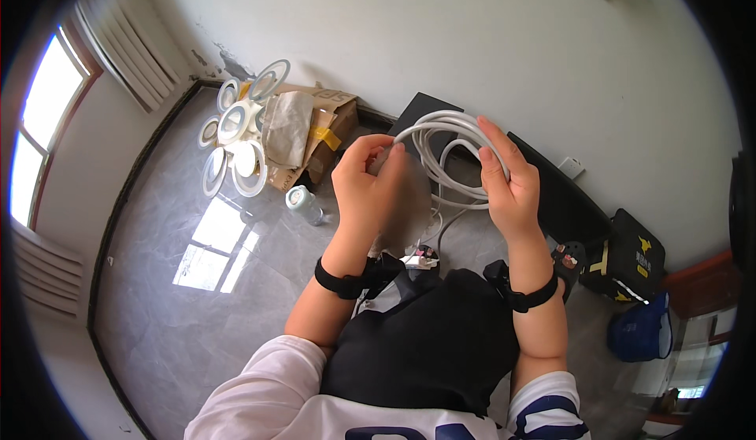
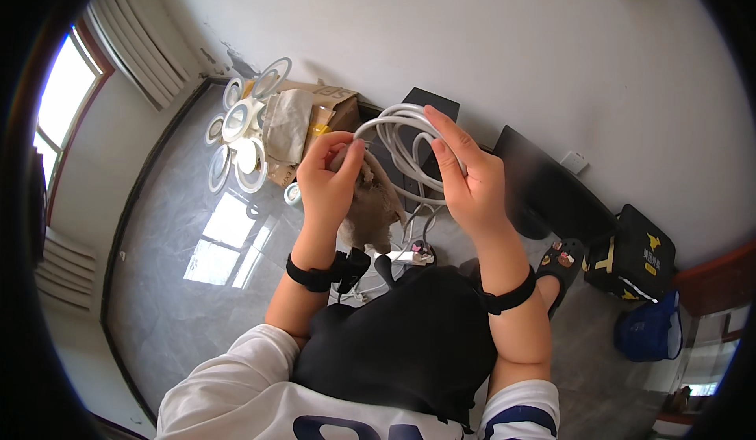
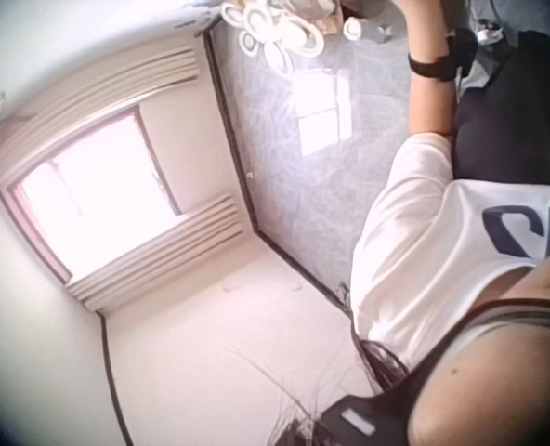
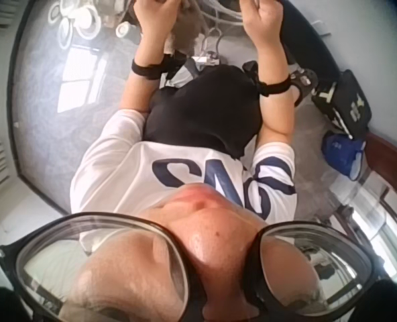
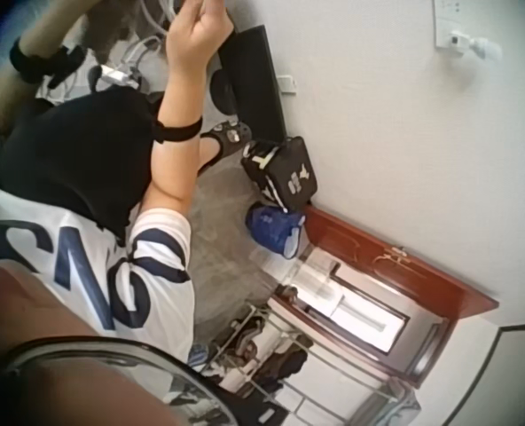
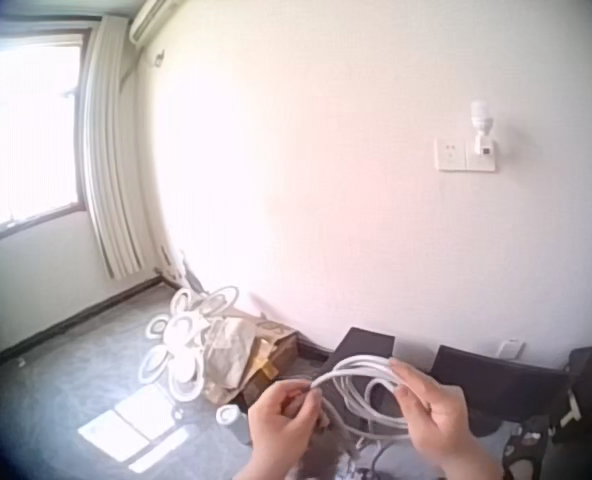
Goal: The person wipes a gray cable with a brown cloth, coiling the cable into a loop by hand.
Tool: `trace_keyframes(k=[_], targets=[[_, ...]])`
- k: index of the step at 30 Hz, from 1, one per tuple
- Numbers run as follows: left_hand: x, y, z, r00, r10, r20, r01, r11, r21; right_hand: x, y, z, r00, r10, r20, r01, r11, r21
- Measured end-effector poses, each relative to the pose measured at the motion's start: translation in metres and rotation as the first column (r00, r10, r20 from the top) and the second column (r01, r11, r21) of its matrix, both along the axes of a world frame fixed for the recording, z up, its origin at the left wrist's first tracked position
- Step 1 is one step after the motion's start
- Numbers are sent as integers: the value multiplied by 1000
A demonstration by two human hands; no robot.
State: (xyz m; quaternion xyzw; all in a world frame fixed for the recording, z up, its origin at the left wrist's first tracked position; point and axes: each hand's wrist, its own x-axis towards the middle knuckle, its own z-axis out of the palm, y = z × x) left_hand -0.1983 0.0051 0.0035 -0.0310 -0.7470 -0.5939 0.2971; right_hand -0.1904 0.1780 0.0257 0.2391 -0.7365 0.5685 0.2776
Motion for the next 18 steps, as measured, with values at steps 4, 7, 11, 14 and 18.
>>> trace_keyframes(k=[4,7,11,14,18], targets=[[3,1,4,996,30,-80,-21,993,116,-6,0,-2,999,2,47,-2,1000,6],[5,0,4,984,40,-174,-18,992,125,-4,1,2,980,1,197,-4,1000,16],[7,-3,6,991,4,-133,23,980,200,-2,0,1,956,23,294,-31,999,21],[9,1,9,988,53,-147,-10,960,280,-7,1,-7,984,-32,178,22,998,56],[16,-3,24,969,86,-230,-11,951,310,-10,2,-9,997,-80,16,79,992,95]])
